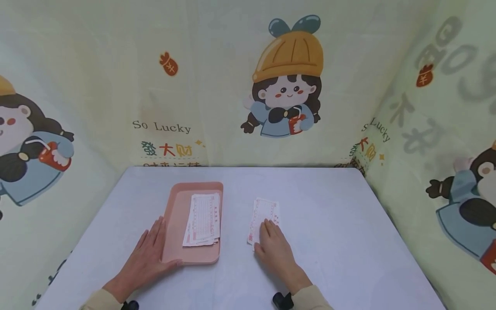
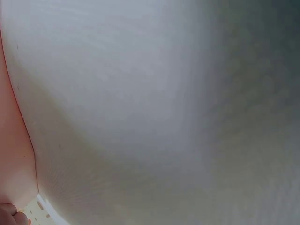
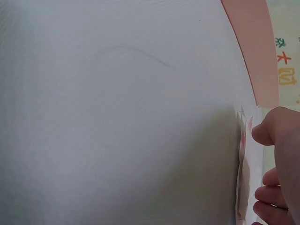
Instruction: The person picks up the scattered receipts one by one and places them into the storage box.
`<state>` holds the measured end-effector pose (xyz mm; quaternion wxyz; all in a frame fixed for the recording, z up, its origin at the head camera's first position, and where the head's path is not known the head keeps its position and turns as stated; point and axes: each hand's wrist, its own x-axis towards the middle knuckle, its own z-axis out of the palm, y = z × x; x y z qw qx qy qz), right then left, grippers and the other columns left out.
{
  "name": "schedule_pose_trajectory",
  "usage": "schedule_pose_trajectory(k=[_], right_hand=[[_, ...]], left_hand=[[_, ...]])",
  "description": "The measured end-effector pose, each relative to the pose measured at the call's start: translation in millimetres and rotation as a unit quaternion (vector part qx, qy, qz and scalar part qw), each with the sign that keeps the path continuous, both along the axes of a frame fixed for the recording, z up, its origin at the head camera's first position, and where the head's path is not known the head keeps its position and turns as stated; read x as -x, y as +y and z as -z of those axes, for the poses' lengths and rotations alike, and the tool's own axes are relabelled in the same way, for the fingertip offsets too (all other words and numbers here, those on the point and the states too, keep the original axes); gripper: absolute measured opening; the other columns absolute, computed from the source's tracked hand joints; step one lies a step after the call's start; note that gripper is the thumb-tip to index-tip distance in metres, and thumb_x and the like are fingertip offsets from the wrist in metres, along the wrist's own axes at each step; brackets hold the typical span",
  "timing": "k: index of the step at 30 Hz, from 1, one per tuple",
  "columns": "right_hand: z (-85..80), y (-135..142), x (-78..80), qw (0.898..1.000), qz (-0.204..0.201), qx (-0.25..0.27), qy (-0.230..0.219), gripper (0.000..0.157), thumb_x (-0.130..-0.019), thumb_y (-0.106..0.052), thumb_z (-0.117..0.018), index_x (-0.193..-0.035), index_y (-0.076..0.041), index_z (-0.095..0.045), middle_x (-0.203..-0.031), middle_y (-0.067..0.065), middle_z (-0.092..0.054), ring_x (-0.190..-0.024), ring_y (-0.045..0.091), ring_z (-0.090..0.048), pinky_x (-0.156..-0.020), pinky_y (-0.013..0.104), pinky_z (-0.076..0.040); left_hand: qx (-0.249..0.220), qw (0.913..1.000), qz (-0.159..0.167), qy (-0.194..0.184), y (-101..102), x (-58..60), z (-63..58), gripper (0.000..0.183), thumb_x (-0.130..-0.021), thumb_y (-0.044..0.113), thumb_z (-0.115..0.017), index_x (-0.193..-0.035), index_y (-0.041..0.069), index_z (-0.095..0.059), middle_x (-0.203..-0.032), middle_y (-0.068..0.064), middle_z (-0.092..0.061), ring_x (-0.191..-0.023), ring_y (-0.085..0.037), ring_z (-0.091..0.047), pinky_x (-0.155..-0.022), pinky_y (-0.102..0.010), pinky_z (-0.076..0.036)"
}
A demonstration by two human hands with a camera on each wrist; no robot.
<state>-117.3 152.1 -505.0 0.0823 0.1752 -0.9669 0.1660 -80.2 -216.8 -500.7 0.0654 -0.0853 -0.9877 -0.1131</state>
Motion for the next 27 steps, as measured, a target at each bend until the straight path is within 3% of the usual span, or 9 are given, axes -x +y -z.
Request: schedule_pose_trajectory(k=[10,20,27], right_hand=[[4.0,2.0,-1.6,0.999,0.003,-0.009,-0.036,0.066,-0.089,-0.030,-0.072,-0.140,0.006,-0.050,-0.148,0.023,-0.048,-0.139,0.037,-0.046,-0.115,0.050,-0.039],[2.3,2.8,-2.6,1.000,-0.007,-0.018,-0.024,0.063,-0.091,-0.031,-0.072,-0.138,0.005,-0.051,-0.146,0.023,-0.049,-0.138,0.037,-0.046,-0.114,0.050,-0.040],[5.8,4.2,-2.1,0.999,-0.022,-0.026,0.008,0.060,-0.089,-0.029,-0.074,-0.135,0.005,-0.055,-0.141,0.024,-0.054,-0.134,0.037,-0.051,-0.111,0.049,-0.043]], left_hand=[[-0.001,0.9999,0.003,0.014,-0.3,-0.4,2.7,0.130,-0.070,0.082,-0.064,-0.155,-0.005,-0.017,-0.163,-0.022,-0.019,-0.150,-0.037,-0.023,-0.119,-0.058,-0.023],[0.001,0.9998,-0.005,-0.017,-0.5,2.0,2.8,0.130,-0.071,0.085,-0.059,-0.156,-0.003,-0.015,-0.165,-0.021,-0.015,-0.151,-0.038,-0.019,-0.121,-0.059,-0.019],[0.000,0.9999,-0.005,-0.010,0.0,1.6,3.9,0.130,-0.071,0.084,-0.060,-0.156,-0.003,-0.016,-0.164,-0.021,-0.017,-0.151,-0.037,-0.020,-0.120,-0.059,-0.020]])
